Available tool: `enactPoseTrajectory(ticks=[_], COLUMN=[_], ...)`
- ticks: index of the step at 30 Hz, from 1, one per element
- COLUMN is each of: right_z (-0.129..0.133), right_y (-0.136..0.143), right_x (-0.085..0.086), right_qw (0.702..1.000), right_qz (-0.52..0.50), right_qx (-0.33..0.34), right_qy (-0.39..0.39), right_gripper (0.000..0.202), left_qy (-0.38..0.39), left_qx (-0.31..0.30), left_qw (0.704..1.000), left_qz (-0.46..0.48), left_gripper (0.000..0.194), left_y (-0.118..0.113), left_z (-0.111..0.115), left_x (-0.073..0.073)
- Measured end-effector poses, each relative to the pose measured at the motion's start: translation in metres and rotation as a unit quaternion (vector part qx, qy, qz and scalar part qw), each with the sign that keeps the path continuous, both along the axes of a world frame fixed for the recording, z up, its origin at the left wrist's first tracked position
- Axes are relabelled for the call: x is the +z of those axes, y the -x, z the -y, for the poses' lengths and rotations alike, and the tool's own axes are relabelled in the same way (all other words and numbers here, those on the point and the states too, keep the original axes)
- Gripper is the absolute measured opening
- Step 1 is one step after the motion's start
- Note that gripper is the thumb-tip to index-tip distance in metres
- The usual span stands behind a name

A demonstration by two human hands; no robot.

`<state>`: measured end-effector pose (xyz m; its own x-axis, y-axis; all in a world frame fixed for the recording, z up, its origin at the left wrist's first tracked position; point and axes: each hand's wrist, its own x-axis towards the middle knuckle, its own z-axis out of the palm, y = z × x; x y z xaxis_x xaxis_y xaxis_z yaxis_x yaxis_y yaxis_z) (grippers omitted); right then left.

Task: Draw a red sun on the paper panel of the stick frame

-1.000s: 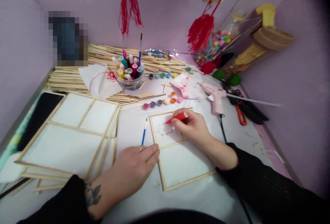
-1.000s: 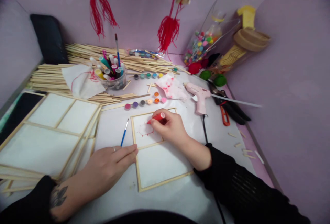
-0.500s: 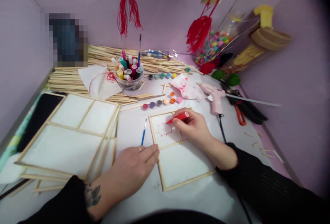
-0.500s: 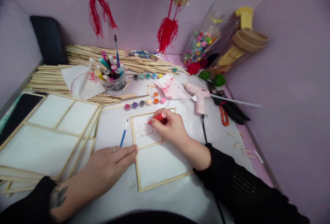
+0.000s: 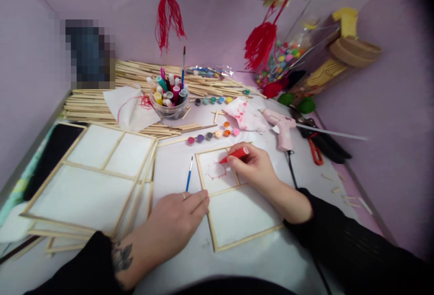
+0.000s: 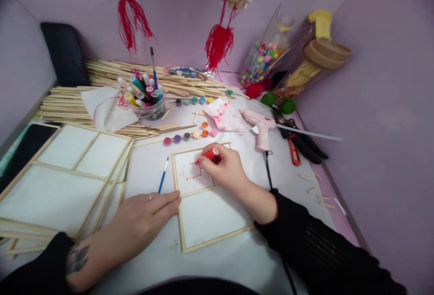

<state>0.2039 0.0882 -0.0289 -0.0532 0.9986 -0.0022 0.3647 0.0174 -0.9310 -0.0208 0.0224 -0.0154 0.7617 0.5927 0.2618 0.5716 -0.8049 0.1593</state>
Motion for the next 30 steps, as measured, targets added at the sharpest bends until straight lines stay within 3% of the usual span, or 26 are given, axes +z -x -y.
enactPoseTrajectory(ticks=[26, 30], right_z=[0.0004, -0.0023], right_y=[-0.0033, -0.0079], right_x=[-0.0034, 0.0009], right_qw=[1.0, 0.998], right_qz=[-0.021, -0.047], right_qx=[-0.009, -0.026], right_qy=[0.001, -0.024], right_gripper=[0.003, 0.004], left_qy=[0.002, 0.004], left_qx=[0.003, 0.003], left_qw=[1.0, 0.999], left_qz=[0.001, -0.034], left_gripper=[0.029, 0.027], left_y=[0.001, 0.0], left_z=[0.0005, 0.0043], left_x=[-0.0054, -0.0016])
